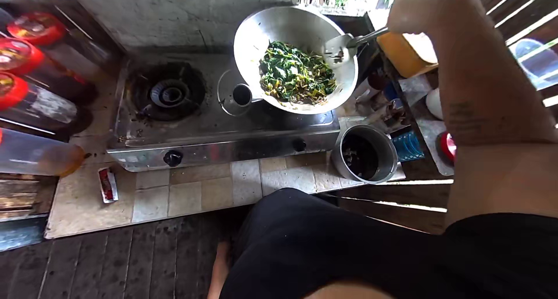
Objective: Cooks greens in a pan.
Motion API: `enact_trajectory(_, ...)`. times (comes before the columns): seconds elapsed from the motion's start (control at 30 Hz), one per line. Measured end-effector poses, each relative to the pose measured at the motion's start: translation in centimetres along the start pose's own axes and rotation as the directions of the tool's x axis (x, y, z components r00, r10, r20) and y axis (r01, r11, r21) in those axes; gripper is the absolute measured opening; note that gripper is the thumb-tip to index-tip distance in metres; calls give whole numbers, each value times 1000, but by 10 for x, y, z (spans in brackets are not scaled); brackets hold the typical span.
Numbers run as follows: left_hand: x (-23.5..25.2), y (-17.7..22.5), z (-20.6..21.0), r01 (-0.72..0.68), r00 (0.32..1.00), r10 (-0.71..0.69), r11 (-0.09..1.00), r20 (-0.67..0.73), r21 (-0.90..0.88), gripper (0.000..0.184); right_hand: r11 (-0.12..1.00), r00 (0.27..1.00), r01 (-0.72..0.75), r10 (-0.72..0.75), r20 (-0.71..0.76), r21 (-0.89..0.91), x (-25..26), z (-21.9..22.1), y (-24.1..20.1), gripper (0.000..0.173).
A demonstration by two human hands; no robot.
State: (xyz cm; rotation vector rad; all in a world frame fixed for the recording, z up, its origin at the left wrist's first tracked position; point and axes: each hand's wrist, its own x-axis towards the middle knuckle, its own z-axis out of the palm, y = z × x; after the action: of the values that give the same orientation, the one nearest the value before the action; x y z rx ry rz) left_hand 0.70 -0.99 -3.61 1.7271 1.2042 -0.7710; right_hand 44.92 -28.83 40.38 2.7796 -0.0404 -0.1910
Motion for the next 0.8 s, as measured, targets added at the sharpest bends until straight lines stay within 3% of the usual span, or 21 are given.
enact_trajectory(0.07, -52, 32, -9, -25, 996, 25, 1000, -81, -9, 34, 997, 995, -70, 72, 63, -32, 3, -3, -16, 30)
enact_trajectory(0.13, -105, 85, -46, 60, 982, -99, 972, 163, 225, 40, 998, 991, -44, 50, 125, -48, 6, 3, -25, 27)
enact_trajectory(0.2, -127, 105, -55, 78, 979, -122, 965, 163, 251, 40, 1000, 981, 7, -8, 194, 8, 13, 16, -28, 25)
enact_trajectory(0.33, -98, 79, -43, 90, 986, -108, 987, 128, 133, 38, 975, 987, 125, -141, 78, 183, 58, 77, -14, 24)
enact_trajectory(0.43, -74, 58, -35, 134, 987, -136, 991, 90, 19, 38, 959, 964, 263, -256, -79, 105, 31, 74, -12, 26)
enact_trajectory(0.5, -71, 54, -36, 169, 981, -169, 986, 100, 5, 39, 977, 972, 210, -203, -120, 47, -1, 50, -14, 25)
enact_trajectory(0.6, -60, 33, -44, 107, 978, -99, 994, 182, -34, 39, 1000, 999, 7, -9, -53, -21, -22, 27, -18, 25)
enact_trajectory(0.63, -42, 22, -37, 102, 985, -86, 990, 147, -102, 38, 998, 999, -51, 50, -7, -39, -24, 23, -18, 30)
enact_trajectory(0.73, 24, -18, -3, 10, 1000, -8, 983, 11, -183, 36, 992, 984, -101, 111, 140, -76, -17, 27, -11, 30)
enact_trajectory(0.77, 24, -24, 4, -93, 995, 85, 984, -57, -153, 37, 995, 975, -79, 89, 204, -55, -10, 32, -8, 24)
enact_trajectory(0.8, 12, -24, 13, -255, 948, 233, 964, -219, -79, 38, 998, 957, -54, 47, 288, 16, 0, 41, -4, 22)
